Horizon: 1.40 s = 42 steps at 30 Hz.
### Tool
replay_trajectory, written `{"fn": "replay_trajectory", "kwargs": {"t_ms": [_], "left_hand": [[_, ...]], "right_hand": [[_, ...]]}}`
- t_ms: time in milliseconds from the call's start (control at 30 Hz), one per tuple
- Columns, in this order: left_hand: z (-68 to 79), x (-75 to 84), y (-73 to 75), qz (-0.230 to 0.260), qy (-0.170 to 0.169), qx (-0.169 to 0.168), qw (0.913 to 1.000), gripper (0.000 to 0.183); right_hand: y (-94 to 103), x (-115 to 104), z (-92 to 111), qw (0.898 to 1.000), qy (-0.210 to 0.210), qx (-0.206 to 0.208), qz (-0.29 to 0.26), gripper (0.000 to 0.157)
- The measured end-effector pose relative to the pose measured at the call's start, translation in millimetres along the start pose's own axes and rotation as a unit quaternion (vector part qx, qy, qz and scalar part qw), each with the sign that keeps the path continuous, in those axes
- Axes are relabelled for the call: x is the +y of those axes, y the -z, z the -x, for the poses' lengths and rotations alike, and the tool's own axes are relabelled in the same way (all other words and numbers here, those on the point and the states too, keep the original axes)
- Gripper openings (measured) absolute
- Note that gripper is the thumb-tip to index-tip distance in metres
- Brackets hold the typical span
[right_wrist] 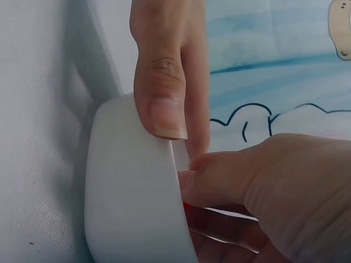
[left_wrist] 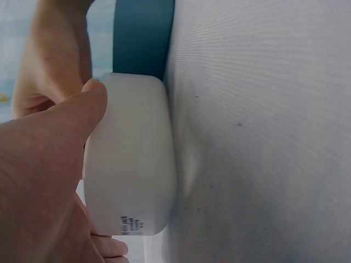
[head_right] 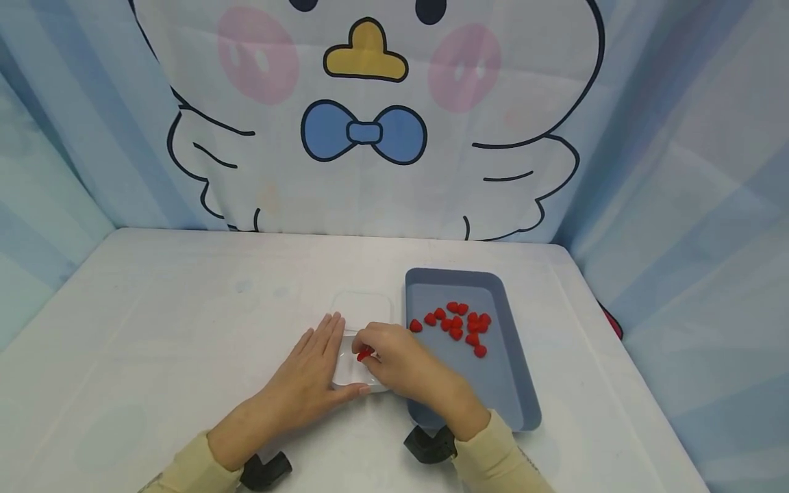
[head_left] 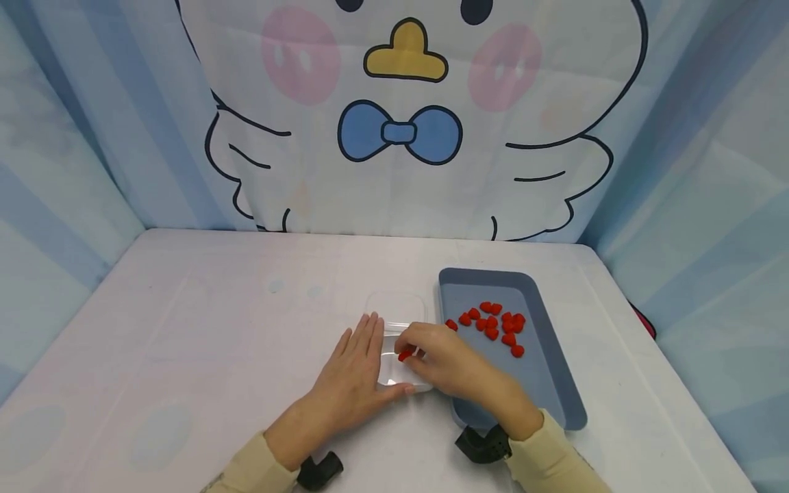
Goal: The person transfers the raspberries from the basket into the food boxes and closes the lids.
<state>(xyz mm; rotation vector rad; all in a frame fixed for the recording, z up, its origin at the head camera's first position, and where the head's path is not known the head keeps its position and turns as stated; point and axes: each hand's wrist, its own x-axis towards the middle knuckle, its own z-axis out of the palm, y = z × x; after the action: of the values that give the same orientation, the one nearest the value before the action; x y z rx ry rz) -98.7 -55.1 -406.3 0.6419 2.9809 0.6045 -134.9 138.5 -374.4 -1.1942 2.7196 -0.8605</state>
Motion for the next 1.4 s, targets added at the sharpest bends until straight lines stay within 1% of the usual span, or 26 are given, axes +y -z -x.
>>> {"fn": "replay_trajectory", "kwargs": {"t_ms": [167,400,500,600,700,800,933,1167,1300,1400], "left_hand": [[0.7,0.7,2.3,0.015,0.010,-0.009,0.9998,0.110],[0.6,0.6,1.0,0.013,0.012,-0.014,0.9997,0.107],[0.9,0.1,0.1,0.012,0.013,-0.015,0.9997,0.107],[0.5,-0.1,-0.4,0.009,0.014,-0.013,0.9998,0.107],[1.0,-0.1,-0.8,0.005,0.013,-0.008,0.9999,0.107],[1.6,-0.3,-1.8,-0.002,0.011,-0.003,0.9999,0.106],[1.9,-0.6,-2.4,-0.001,0.006,0.005,1.0000,0.106],[1.9,-2.4,-2.8,0.006,-0.004,0.010,0.9999,0.105],[1.2,-2.9,-2.3,0.005,-0.005,-0.001,1.0000,0.107],[0.4,-3.0,-2.2,0.007,-0.001,-0.012,0.9999,0.108]], "right_hand": [[-4.2,0.5,-0.7,1.000,-0.011,-0.008,0.016,0.015],[-5.8,0.7,-1.3,0.999,-0.023,-0.014,0.040,0.014],[-6.9,0.3,-2.3,0.998,-0.021,-0.018,0.052,0.014],[-6.4,-0.1,-2.6,0.998,-0.012,-0.016,0.052,0.014],[-3.9,-0.3,-1.8,0.999,-0.003,-0.003,0.041,0.015],[1.2,0.6,0.1,0.999,-0.001,0.021,0.025,0.017],[12.2,3.3,3.1,0.998,-0.011,0.056,0.017,0.019],[36.0,15.0,12.7,0.992,-0.060,0.104,0.028,0.019],[48.2,27.8,19.6,0.986,-0.086,0.138,0.044,0.016],[57.2,36.4,26.2,0.980,-0.120,0.150,0.049,0.016]]}}
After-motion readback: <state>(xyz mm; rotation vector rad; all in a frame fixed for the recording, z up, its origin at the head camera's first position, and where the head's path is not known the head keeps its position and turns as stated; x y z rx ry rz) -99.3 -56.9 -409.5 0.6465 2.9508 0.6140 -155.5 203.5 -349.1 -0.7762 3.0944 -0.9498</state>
